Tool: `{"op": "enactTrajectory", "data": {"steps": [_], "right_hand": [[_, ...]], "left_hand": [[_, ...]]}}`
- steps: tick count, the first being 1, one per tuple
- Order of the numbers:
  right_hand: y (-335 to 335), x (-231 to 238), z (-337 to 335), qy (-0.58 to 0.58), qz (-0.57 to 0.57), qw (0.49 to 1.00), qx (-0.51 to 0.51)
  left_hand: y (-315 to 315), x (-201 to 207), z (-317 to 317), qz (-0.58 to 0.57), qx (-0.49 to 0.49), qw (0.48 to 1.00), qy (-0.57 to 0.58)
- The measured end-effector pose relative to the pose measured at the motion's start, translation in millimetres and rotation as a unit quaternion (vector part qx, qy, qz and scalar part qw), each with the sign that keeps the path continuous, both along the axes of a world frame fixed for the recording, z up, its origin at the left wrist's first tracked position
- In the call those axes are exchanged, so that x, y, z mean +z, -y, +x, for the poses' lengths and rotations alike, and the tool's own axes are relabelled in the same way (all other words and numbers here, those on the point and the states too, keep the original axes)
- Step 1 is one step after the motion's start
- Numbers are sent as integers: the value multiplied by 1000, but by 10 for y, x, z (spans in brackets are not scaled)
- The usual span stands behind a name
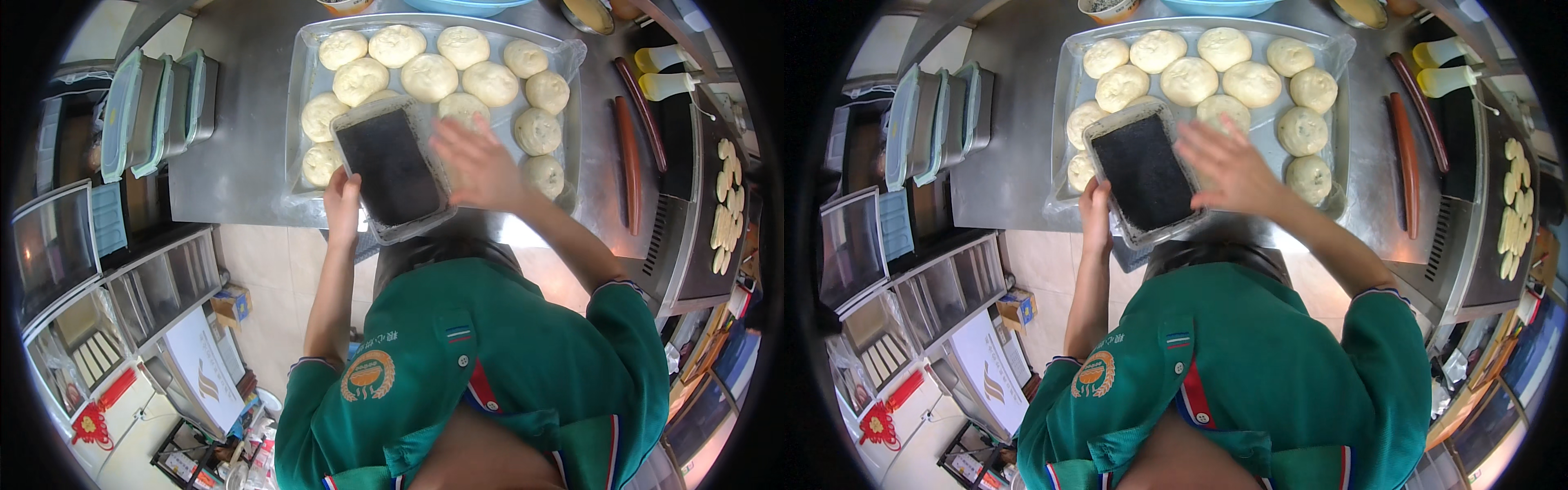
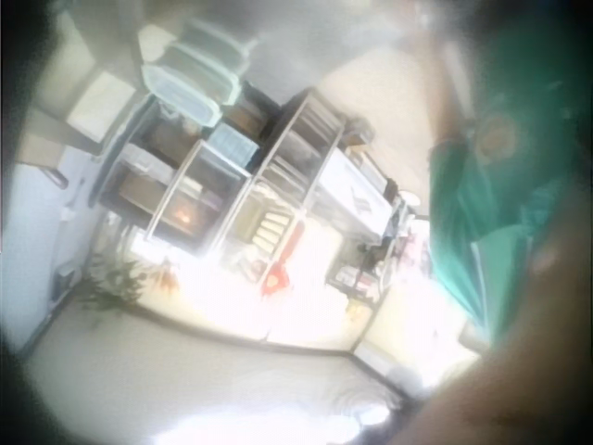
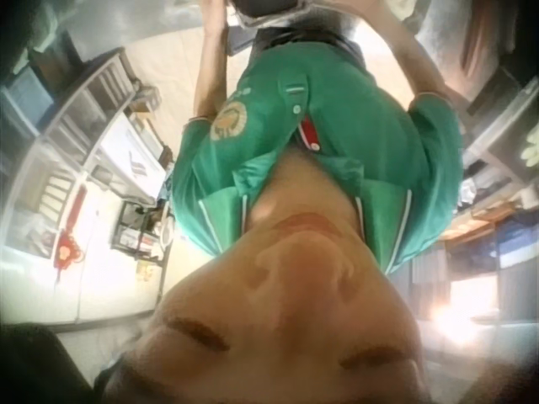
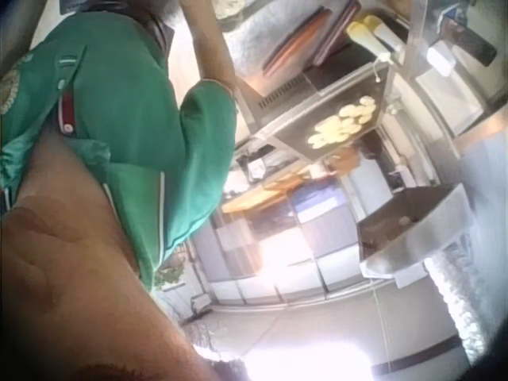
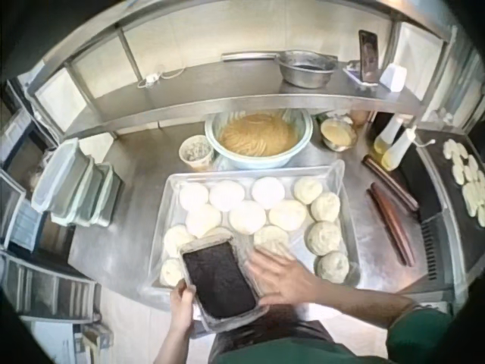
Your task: The person retrieves trays of dough balls from a freezer, places them on a stainless steel counter, and then cooks flattened dough pieces on a griddle using a spatula. The person flips the dough pieces and arranges them on the griddle.
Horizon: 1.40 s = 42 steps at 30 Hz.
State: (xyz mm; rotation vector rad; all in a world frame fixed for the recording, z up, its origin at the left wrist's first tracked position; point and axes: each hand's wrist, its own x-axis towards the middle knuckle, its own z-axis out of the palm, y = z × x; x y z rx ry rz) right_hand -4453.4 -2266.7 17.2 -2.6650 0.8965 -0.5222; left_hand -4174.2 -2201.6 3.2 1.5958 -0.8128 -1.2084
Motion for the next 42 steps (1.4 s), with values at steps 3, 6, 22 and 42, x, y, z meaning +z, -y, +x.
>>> {"op": "enactTrajectory", "data": {"steps": [3, 6, 22, 42], "right_hand": [[340, -272, -131, -65, -32, 996, -56], [315, -309, -289, -146, -7, 987, -66], [-492, 43, -1057, 9, 45, 999, 20], [-753, 75, -1212, -167, 122, 978, -1]], "left_hand": [[-86, 0, -53, 32, 50, 998, -26], [-134, -28, -185, 24, 65, 997, -37], [218, -143, -1400, 45, -43, 998, -31], [250, -78, -1763, -34, -82, 995, 44]]}}
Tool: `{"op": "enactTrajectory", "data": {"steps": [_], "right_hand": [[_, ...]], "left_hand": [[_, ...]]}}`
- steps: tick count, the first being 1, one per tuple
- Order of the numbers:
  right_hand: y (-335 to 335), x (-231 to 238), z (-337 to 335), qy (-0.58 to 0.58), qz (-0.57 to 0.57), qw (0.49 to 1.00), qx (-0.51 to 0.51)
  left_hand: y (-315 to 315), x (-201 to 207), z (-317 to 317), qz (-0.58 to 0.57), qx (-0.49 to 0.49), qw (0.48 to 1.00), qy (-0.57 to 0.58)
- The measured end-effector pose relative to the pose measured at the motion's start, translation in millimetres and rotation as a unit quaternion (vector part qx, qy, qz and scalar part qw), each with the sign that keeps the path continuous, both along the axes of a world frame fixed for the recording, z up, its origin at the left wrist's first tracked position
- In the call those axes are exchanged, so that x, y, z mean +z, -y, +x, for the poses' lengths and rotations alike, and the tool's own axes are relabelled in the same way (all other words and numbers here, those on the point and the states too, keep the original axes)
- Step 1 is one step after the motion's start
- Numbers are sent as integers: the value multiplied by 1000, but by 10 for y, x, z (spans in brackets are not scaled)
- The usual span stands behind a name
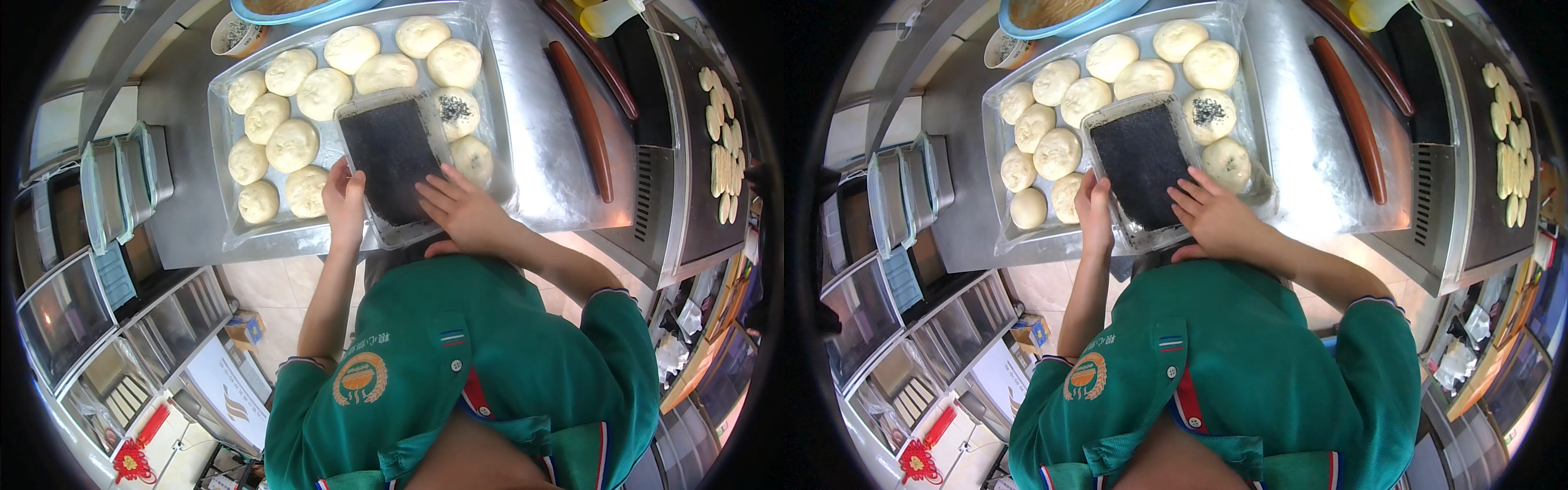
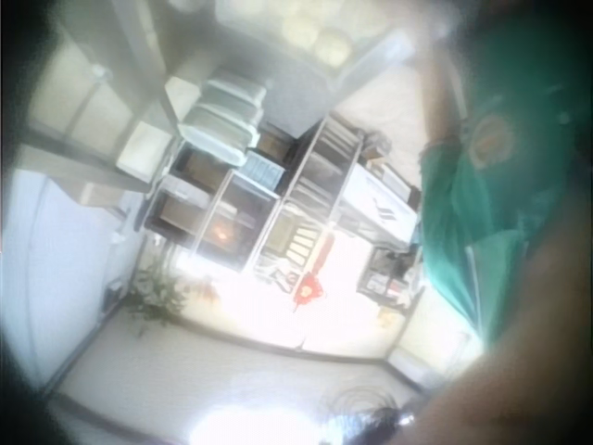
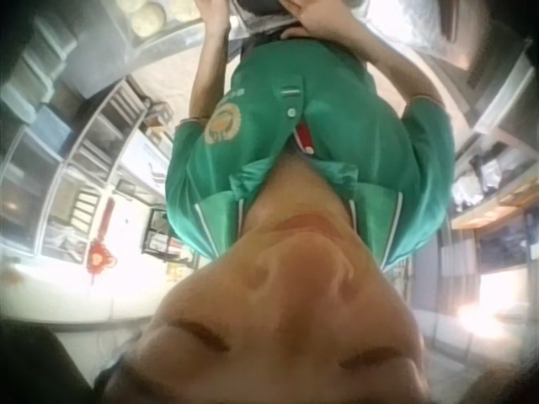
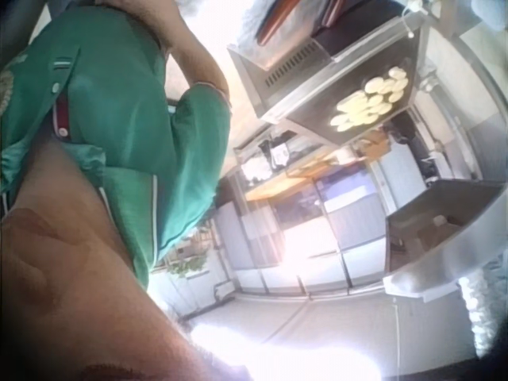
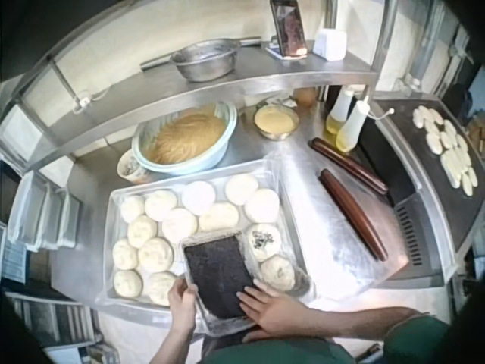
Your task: The person retrieves trays of dough balls from a freezer, places them on a stainless steel counter, and then cooks flattened dough pieces on a griddle using a spatula. The person flips the dough pieces and arranges them on the griddle.
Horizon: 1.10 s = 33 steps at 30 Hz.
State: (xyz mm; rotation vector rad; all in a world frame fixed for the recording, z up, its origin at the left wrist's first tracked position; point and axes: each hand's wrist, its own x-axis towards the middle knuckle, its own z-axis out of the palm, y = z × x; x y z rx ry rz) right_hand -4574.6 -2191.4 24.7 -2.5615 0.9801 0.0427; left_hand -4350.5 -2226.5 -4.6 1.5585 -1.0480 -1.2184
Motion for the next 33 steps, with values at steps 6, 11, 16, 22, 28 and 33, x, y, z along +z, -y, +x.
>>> {"op": "enactTrajectory", "data": {"steps": [6, 11, 16, 22, 28, 33], "right_hand": [[-15, -70, -416, 176, -92, 973, -116], [-88, -147, -610, 42, -50, 984, -164], [-148, -6, -436, 160, -112, 965, -174], [139, -45, -145, 52, -50, 997, -17], [362, -10, -342, 209, -7, 977, -46], [1123, -181, -542, 273, -183, 928, -175]], "left_hand": [[-84, 23, 166, 51, 5, 998, -21], [-62, 52, 328, 19, 15, 999, -31], [-16, 65, 150, 21, -23, 999, -7], [180, -7, -130, -11, -28, 1000, -3], [276, -157, -76, 55, 25, 995, -83], [286, -36, 273, 70, 145, 959, -233]]}}
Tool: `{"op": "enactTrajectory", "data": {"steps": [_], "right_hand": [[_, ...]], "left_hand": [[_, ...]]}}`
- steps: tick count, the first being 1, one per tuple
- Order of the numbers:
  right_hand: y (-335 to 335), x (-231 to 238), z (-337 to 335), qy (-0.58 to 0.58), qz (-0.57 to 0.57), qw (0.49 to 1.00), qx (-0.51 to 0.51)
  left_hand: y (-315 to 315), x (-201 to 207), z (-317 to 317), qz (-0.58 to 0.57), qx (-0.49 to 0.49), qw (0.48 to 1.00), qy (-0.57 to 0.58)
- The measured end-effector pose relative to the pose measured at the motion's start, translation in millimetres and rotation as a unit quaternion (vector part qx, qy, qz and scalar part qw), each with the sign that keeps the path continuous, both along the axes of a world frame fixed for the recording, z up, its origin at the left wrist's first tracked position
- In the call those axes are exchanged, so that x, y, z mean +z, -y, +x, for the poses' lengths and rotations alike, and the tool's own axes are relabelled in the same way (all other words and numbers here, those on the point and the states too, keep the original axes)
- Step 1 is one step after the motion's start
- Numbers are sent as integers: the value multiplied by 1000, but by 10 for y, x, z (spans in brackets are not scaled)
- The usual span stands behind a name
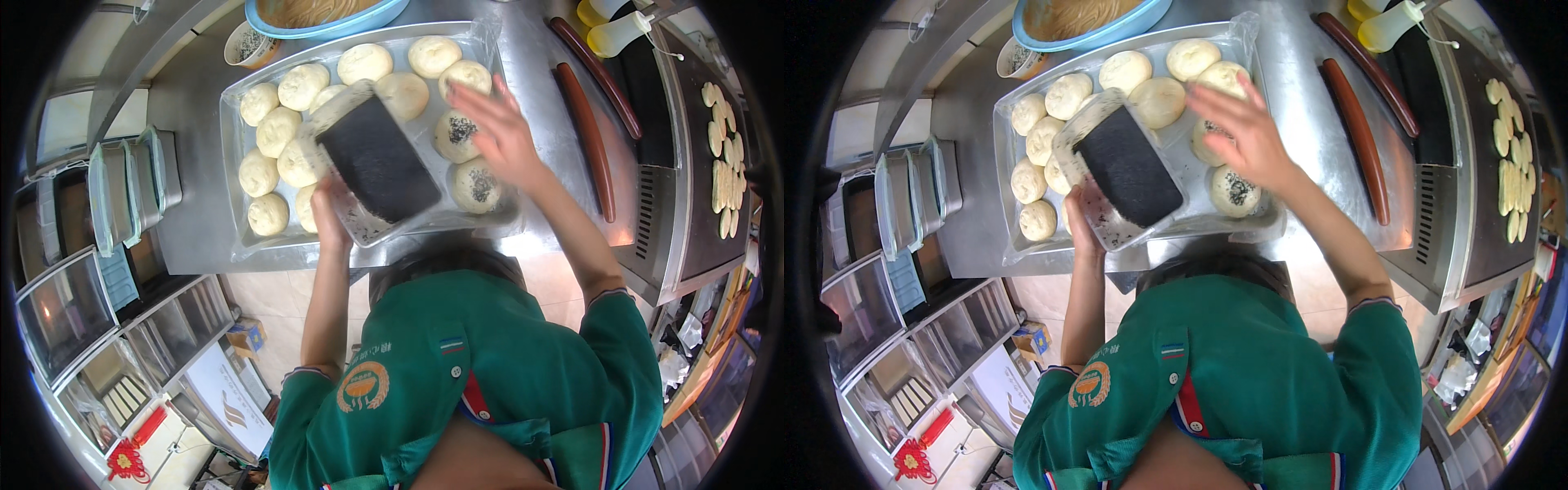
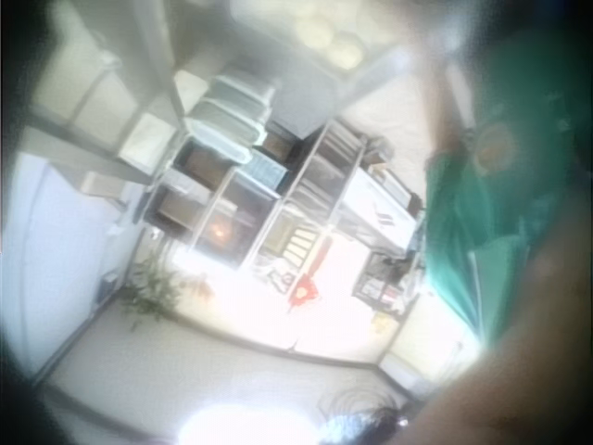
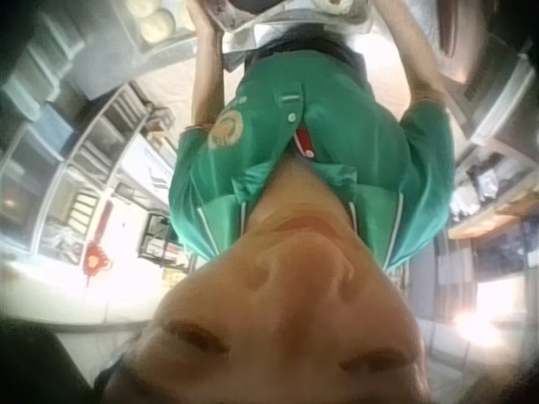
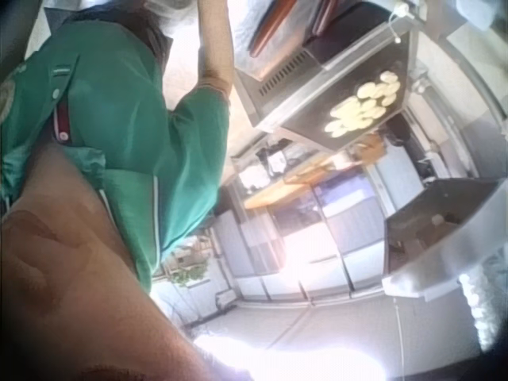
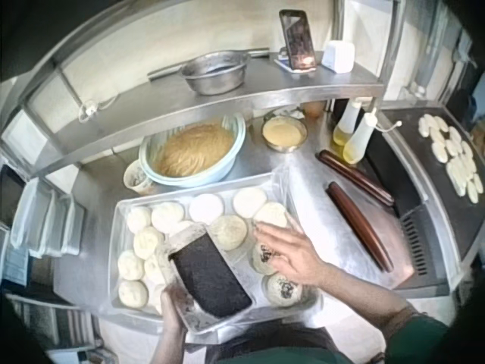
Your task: The person retrieves trays of dough balls from a freezer, places them on a stainless steel counter, and then cooks flattened dough pieces on a griddle using a spatula. The person flips the dough pieces and arranges them on the griddle.
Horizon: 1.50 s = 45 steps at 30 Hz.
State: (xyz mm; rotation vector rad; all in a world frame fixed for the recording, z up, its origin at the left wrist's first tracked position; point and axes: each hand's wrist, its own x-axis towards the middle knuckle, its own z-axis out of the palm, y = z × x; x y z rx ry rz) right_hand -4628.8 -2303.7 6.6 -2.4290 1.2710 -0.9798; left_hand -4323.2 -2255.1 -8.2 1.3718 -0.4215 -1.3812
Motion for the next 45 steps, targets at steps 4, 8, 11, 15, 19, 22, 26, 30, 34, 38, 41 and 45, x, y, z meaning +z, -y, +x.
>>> {"op": "enactTrajectory", "data": {"steps": [4, 8, 11, 15, 19, 22, 26, 30, 34, 38, 41, 45], "right_hand": [[480, -263, 25, -240, 32, 964, -113], [169, -93, -42, -255, 181, 947, -70], [-150, 118, 189, -153, 42, 987, 25], [-322, 182, 450, -157, 45, 973, 162], [-324, 113, 460, -251, 110, 944, 183], [-137, 77, 373, -51, 100, 976, 187], [572, -104, 266, 20, 19, 999, 19], [1143, -420, 275, -150, -14, 985, -86], [769, -238, 356, -244, 66, 966, -51], [137, 144, 731, -115, -2, 984, 136], [-88, 179, 845, -186, 54, 960, 202], [-219, 57, 844, -228, 103, 938, 242]], "left_hand": [[59, 70, 36, -90, -72, 981, 157], [79, 62, -82, -58, -88, 984, 142], [117, 46, -182, -58, -114, 977, 170], [269, 14, -224, -78, -131, 969, 194], [411, -64, -233, -57, -125, 960, 243], [413, -103, -213, -30, -112, 971, 208], [297, -66, -113, -37, -78, 980, 179], [221, 16, -9, -23, -55, 988, 142], [174, 39, 45, -44, -53, 981, 179], [162, 26, 10, -73, -63, 976, 198], [155, 24, -21, -80, -67, 970, 217], [83, 3, 46, -50, -56, 975, 211]]}}
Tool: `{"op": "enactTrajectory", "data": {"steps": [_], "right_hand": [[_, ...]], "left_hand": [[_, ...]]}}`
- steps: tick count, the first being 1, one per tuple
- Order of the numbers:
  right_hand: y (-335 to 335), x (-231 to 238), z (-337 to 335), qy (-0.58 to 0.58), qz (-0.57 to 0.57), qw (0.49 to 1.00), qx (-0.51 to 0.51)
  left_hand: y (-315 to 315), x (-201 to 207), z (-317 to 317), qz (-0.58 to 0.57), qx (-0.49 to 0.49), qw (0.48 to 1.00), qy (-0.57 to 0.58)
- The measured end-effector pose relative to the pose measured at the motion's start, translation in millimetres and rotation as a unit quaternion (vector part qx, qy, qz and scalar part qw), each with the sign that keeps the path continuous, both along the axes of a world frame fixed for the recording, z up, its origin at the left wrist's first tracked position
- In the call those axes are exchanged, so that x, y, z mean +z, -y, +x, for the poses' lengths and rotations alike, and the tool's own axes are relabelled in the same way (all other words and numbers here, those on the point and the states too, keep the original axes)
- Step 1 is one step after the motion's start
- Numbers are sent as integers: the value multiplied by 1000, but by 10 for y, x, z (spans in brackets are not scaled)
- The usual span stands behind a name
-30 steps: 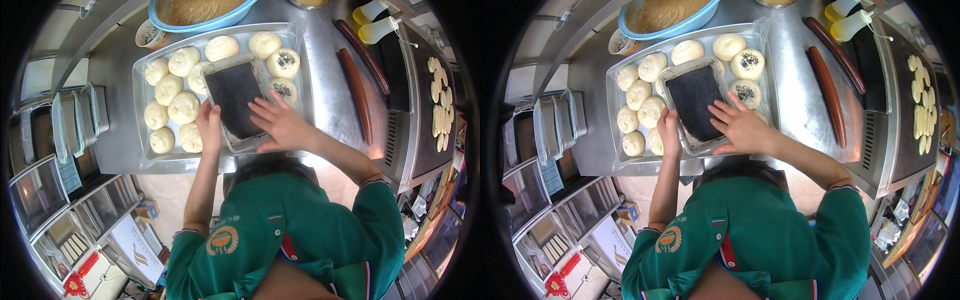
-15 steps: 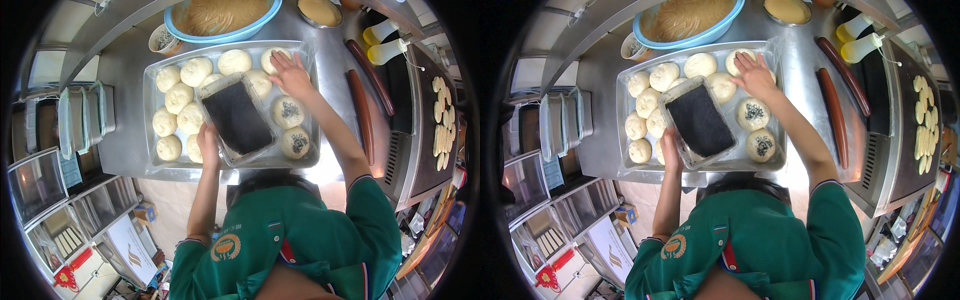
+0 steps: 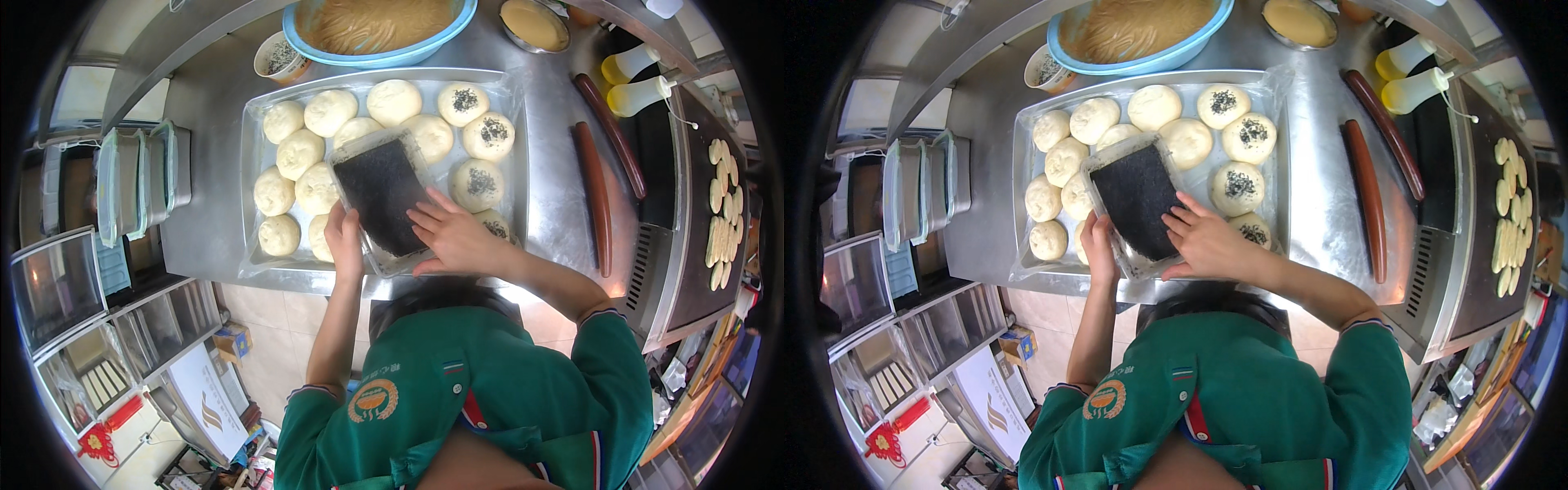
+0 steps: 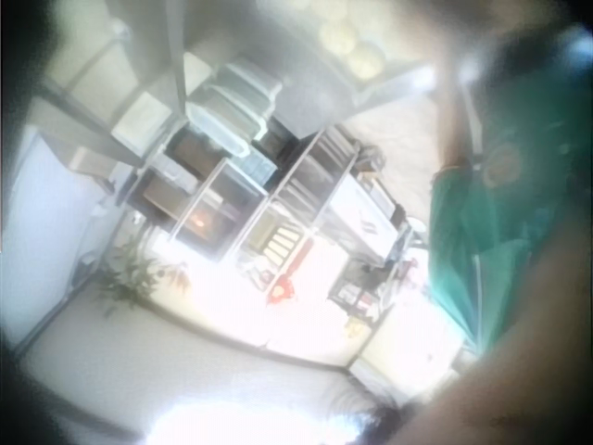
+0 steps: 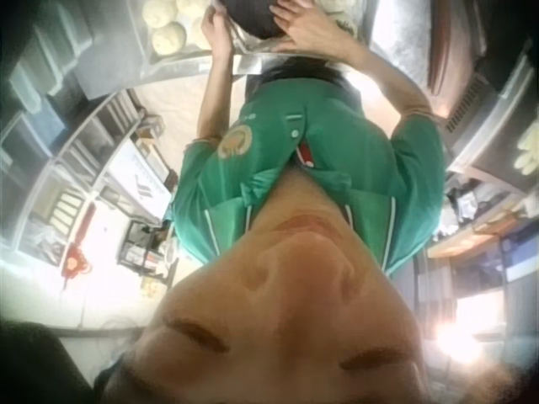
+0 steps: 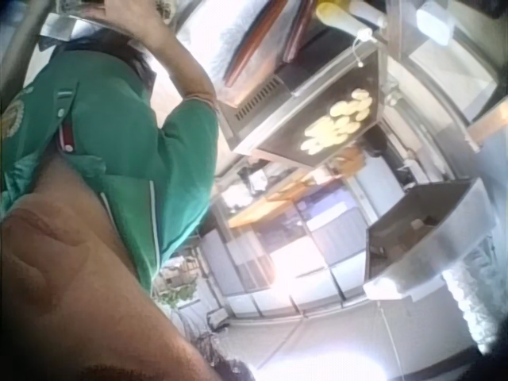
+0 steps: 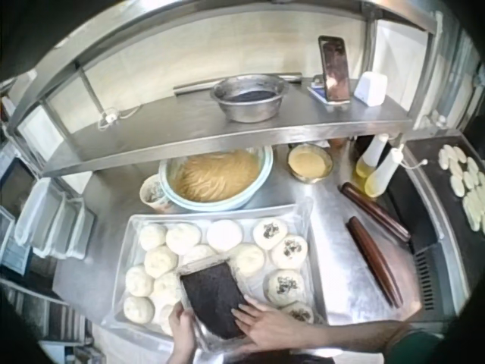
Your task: The person retrieves trays of dough balls from a freezer, places them on a stainless steel counter, and then cooks flattened dough pieces on a griddle using a spatula. The person flips the dough pieces and arranges them on the griddle.
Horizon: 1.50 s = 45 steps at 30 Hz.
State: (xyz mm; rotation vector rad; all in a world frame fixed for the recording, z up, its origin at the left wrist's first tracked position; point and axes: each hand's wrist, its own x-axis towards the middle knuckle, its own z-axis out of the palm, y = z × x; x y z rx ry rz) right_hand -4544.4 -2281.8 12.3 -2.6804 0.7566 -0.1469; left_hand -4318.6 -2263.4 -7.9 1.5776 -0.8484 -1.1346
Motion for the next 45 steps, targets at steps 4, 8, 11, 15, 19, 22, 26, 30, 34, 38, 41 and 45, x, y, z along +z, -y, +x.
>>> {"op": "enactTrajectory", "data": {"steps": [4, 8, 11, 15, 19, 22, 26, 30, 34, 38, 41, 45], "right_hand": [[175, -19, -37, 199, 19, 980, 1], [632, -136, -46, 214, -43, 955, -199], [657, -390, 69, 88, -61, 946, -305], [361, -557, 61, -8, -41, 966, -255], [420, -318, -26, 23, 8, 964, -264], [384, -21, 109, 68, -8, 965, -252], [64, 197, 356, 125, -45, 989, -70], [-126, 225, 450, 31, -23, 999, 36], [-70, 269, 502, -41, -12, 996, 78], [64, 379, 727, 131, 53, 985, 99], [187, 443, 946, 198, 17, 976, 94], [315, 432, 1207, 105, -17, 994, 39]], "left_hand": [[-112, -82, 154, 5, 29, 999, -35], [-188, -104, 296, 27, 43, 998, -35], [-222, -68, 317, 11, 83, 996, -35], [-266, -2, 334, 3, 120, 991, -56], [-263, -8, 374, 2, 87, 995, -44], [-248, -23, 372, -2, 38, 999, 11], [-221, 2, 332, -30, 37, 999, -10], [-260, 43, 335, -39, 65, 997, -3], [-335, -10, 465, -39, 73, 996, 22], [-403, -76, 731, -13, 126, 986, -109], [-398, -88, 852, -28, 183, 958, -219], [-317, -88, 850, 37, 133, 979, -149]]}}
